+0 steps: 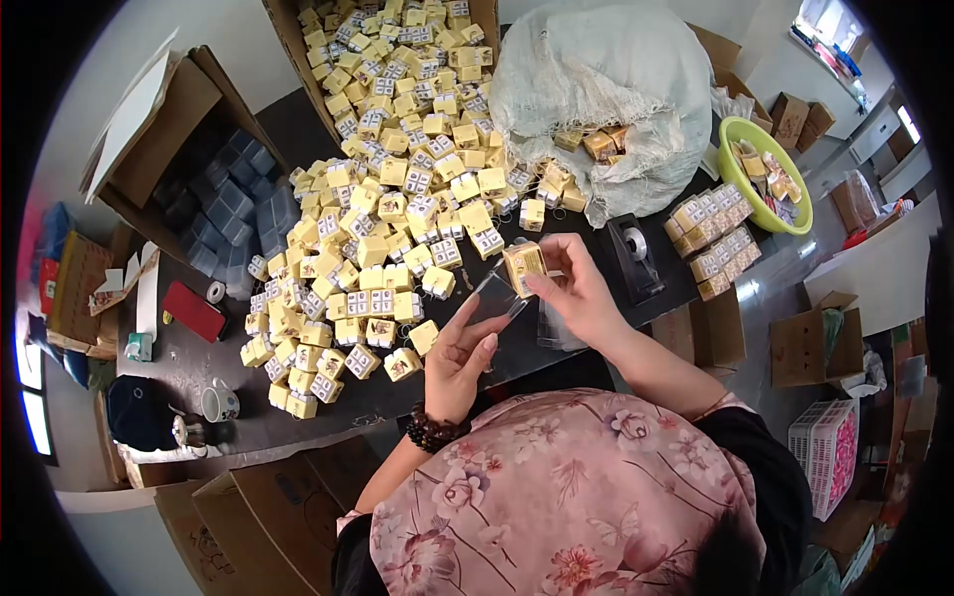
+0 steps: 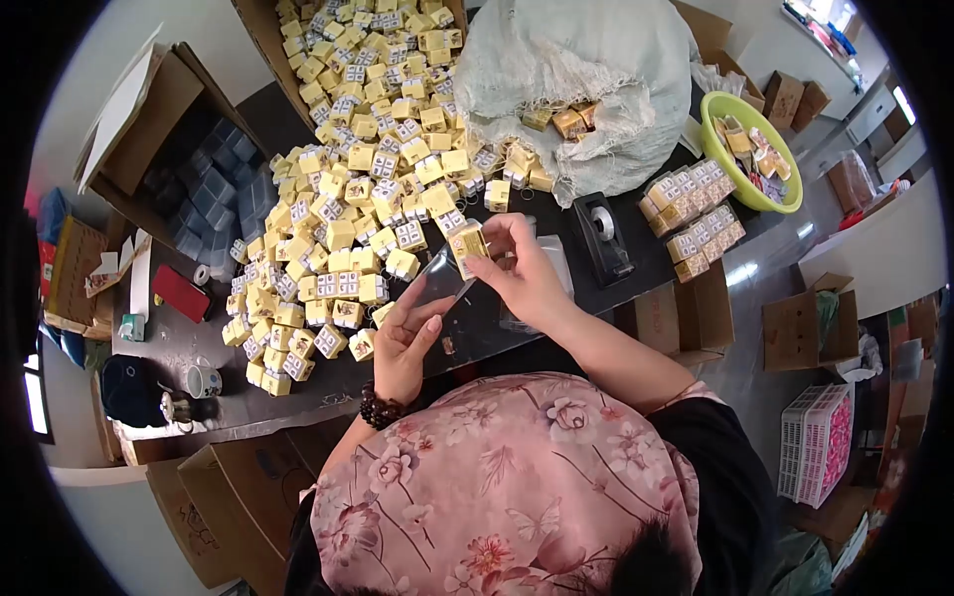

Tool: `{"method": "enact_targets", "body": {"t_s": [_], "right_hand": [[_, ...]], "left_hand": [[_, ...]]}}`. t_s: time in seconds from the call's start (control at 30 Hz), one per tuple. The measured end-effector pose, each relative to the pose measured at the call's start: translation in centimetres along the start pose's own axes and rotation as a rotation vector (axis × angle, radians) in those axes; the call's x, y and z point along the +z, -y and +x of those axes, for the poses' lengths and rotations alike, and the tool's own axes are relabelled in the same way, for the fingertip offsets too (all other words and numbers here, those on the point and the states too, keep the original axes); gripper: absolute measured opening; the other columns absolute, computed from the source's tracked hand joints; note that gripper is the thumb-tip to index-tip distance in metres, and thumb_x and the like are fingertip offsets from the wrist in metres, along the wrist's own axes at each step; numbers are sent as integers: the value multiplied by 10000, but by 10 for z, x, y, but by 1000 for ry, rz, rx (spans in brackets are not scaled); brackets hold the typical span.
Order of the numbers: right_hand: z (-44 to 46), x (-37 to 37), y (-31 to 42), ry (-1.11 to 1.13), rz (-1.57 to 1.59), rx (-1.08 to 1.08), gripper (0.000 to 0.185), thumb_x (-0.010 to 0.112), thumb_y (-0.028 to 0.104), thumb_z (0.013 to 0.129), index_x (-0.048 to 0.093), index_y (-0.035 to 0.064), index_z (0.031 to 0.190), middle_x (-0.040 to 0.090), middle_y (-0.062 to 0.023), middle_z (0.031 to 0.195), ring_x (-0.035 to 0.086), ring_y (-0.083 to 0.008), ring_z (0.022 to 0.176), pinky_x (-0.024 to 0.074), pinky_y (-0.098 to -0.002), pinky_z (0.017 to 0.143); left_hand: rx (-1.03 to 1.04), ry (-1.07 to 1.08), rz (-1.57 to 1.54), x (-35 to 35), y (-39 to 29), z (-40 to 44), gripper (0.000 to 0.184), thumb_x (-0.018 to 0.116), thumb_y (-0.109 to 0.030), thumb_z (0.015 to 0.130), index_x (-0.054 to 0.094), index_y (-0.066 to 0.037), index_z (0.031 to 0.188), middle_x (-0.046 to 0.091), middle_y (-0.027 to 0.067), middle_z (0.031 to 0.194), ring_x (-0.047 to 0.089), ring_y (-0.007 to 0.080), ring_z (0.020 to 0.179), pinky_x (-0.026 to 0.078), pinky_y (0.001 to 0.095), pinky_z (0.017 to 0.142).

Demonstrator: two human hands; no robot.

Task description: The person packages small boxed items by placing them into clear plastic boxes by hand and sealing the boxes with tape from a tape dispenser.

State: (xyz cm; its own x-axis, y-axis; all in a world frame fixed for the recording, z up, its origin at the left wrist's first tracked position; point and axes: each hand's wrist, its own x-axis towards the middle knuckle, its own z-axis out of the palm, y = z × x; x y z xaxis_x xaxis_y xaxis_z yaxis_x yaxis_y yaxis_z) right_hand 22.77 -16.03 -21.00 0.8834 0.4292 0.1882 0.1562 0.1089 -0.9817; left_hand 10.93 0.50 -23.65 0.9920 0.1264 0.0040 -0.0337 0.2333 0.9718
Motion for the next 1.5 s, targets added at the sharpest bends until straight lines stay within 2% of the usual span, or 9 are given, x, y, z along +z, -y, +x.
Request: {"method": "enact_targets", "body": {"t_s": [0.03, 0.13, 0.4, 0.63, 0.8, 0.9, 0.97, 1.1, 1.5], "right_hand": [[-3, -1, 8, 54, -3, 7, 416, 659, 128, 902, 471, 66, 1268, 564, -44, 1084, 542, -104, 923, 469, -263, 810], [-2, -17, 15, 283, 75, 93, 487, 648, 132, 907, 449, 87, 1350, 545, -26, 1076, 539, -108, 943, 473, -267, 821], [-11, -26, 21, 346, -300, -2, 480, 630, 98, 911, 474, 91, 1365, 550, -36, 1206, 543, -116, 1067, 475, -265, 859], [-12, -39, 19, 166, 38, 81, 434, 748, 86, 794, 449, 37, 1106, 536, -61, 1075, 553, -124, 970, 465, -291, 838], [-8, -47, 55, 370, -439, -177, 415, 754, 71, 770, 454, 55, 1056, 516, -40, 1051, 531, -94, 963, 449, -275, 878], [-8, -38, 41, 94, 331, -46, 312, 710, 14, 811, 440, 61, 959, 527, -54, 1058, 528, -95, 964, 448, -262, 867], [-9, -25, 28, -32, 347, -63, 299, 694, 17, 838, 422, 67, 952, 528, -60, 1059, 528, -98, 964, 447, -251, 862], [-19, -5, 12, 3, 51, -150, 534, 648, 103, 902, 388, 61, 1367, 539, -78, 1094, 547, -122, 971, 460, -276, 836], [-23, -16, 14, 190, -172, -86, 430, 629, 119, 922, 507, 40, 1327, 606, -81, 1183, 580, -125, 1037, 483, -263, 854]], "left_hand": [[6, -4, -14, 0, 1, -2, 564, 570, -84, 954, 314, -15, 1452, 649, 99, 1176, 508, 7, 780, 418, 157, 651], [20, -5, -23, 3, 0, -9, 563, 568, -78, 954, 315, -24, 1454, 646, 99, 1183, 512, 10, 795, 420, 157, 672], [188, 34, 129, 10, -8, -15, 523, 532, -51, 966, 328, -23, 1447, 646, 100, 1171, 521, 32, 826, 424, 170, 709], [201, 21, 157, 9, -10, -13, 485, 517, -44, 970, 353, -12, 1426, 644, 105, 1167, 513, 49, 805, 426, 180, 698], [181, 18, 180, 8, -4, -15, 487, 518, -43, 970, 349, -5, 1425, 642, 107, 1168, 522, 52, 829, 428, 181, 708], [137, 32, 127, 10, -3, -16, 498, 521, -39, 965, 334, 1, 1425, 634, 140, 1165, 582, 126, 1047, 451, 232, 854], [101, 70, 62, 11, -3, -15, 507, 518, -42, 968, 321, 4, 1433, 631, 142, 1171, 581, 117, 1030, 461, 229, 836], [152, 64, 88, 12, -4, -15, 518, 515, -41, 969, 307, 9, 1440, 626, 148, 1179, 582, 118, 1025, 470, 235, 827], [235, 109, 256, 10, -10, -12, 443, 484, 15, 962, 378, 37, 1391, 646, 128, 1141, 600, 158, 1045, 456, 272, 903]]}}
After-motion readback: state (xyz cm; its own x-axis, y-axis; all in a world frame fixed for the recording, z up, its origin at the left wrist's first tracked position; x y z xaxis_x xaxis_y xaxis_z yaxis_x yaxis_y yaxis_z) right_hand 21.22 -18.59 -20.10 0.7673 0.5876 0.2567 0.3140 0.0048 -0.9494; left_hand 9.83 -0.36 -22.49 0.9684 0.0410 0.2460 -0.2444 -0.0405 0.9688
